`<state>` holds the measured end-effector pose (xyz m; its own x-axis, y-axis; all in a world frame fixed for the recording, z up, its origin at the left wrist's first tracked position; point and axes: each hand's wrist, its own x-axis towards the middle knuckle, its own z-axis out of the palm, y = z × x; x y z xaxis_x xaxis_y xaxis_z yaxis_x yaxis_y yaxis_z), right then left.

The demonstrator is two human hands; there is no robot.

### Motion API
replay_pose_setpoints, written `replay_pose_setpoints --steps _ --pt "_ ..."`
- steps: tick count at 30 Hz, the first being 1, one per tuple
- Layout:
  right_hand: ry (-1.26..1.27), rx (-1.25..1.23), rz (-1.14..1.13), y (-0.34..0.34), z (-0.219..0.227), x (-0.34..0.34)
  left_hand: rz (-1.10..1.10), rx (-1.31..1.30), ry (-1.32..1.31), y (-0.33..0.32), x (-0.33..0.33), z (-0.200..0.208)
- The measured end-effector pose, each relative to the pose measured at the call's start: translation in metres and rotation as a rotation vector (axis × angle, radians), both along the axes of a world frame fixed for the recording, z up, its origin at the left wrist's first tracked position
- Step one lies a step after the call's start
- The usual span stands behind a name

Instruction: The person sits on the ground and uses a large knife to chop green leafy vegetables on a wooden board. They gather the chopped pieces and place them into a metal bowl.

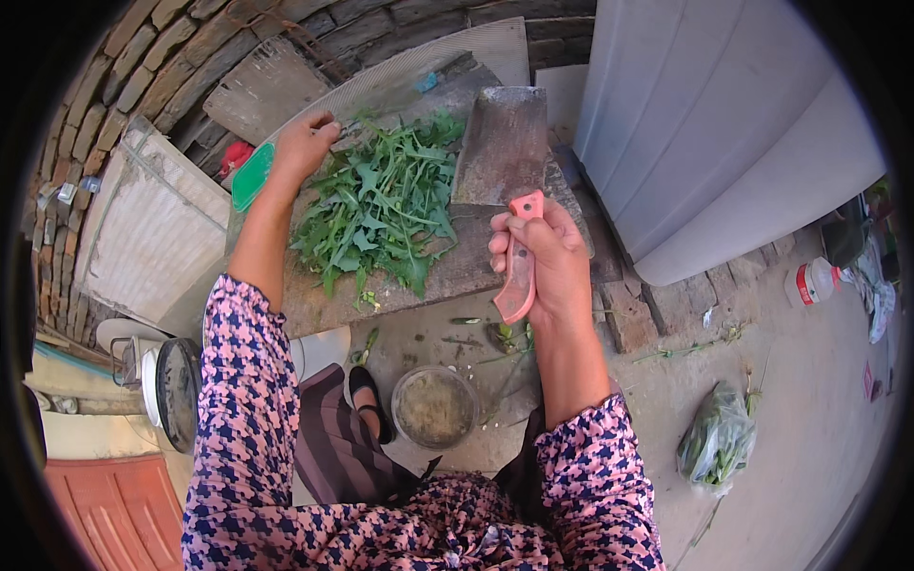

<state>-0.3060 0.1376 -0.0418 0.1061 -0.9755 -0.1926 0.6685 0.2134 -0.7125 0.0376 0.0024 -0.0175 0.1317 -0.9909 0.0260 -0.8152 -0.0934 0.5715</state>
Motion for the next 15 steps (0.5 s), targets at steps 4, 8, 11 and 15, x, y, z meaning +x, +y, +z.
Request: replay_pose_setpoints --steps 4,8,11,15 --pt "-0.014 0.048 0.021 0.001 0.005 0.01 0.027 -0.265 -0.395 -0.051 0.014 -0.045" --pt "0.027 0.06 0.014 -0.003 0.001 0.008 0.078 -0.183 -0.488 -0.087 -0.014 -0.064" --pt "0.035 0.072 -0.006 -0.005 0.0 0.009 0.094 -0.064 -0.572 -0.097 -0.014 -0.078" --pt "0.047 0.058 -0.036 -0.005 0.001 0.011 0.124 -0.218 -0.45 -0.104 0.019 -0.09"
